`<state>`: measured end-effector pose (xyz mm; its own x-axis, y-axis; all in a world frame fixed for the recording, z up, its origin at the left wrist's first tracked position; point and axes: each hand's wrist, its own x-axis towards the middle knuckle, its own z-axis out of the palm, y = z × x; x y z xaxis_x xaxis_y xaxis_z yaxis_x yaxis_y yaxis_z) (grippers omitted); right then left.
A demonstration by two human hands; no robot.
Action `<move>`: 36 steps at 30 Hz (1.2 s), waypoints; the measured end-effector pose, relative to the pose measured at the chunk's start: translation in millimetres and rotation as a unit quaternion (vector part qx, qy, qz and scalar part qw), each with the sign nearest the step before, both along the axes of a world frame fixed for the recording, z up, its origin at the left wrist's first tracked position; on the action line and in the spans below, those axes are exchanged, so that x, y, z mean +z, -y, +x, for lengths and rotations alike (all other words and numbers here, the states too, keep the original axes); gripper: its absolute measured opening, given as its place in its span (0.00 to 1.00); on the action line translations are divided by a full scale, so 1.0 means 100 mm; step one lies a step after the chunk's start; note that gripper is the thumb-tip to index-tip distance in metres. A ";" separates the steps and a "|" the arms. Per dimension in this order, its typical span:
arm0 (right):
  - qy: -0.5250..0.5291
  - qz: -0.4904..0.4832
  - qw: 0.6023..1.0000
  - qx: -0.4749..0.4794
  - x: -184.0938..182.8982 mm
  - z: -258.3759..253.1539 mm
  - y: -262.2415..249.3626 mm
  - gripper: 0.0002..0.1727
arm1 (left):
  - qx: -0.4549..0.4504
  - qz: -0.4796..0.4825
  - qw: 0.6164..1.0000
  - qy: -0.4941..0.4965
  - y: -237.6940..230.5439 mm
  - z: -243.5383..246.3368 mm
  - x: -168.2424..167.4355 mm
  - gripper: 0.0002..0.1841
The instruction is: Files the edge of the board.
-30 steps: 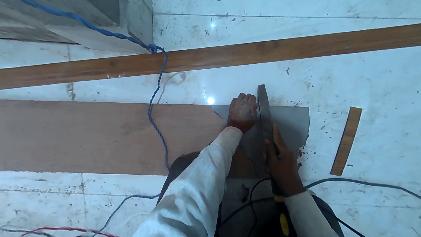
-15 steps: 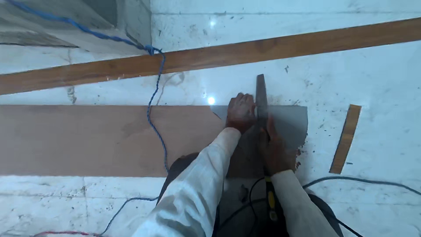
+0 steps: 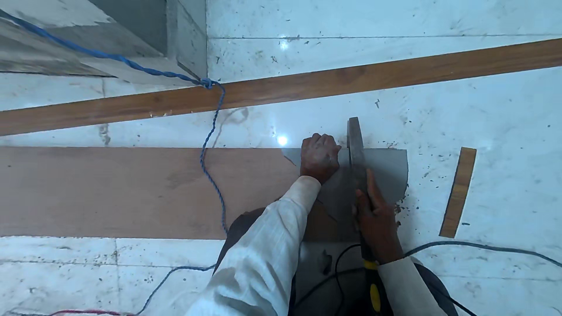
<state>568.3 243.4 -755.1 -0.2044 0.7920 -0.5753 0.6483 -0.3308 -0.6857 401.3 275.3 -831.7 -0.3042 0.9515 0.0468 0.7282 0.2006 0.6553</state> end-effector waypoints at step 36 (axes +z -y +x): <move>0.165 0.152 0.966 0.131 0.04 -0.26 0.17 0.31 | 0.010 -0.008 1.000 -0.015 -0.05 -0.02 0.02 0.11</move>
<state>542.4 226.7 -751.3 -0.2654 0.8803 -0.3933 0.8825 0.0575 -0.4668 399.4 280.8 -829.9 -0.3223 0.9458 0.0409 0.7437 0.2262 0.6291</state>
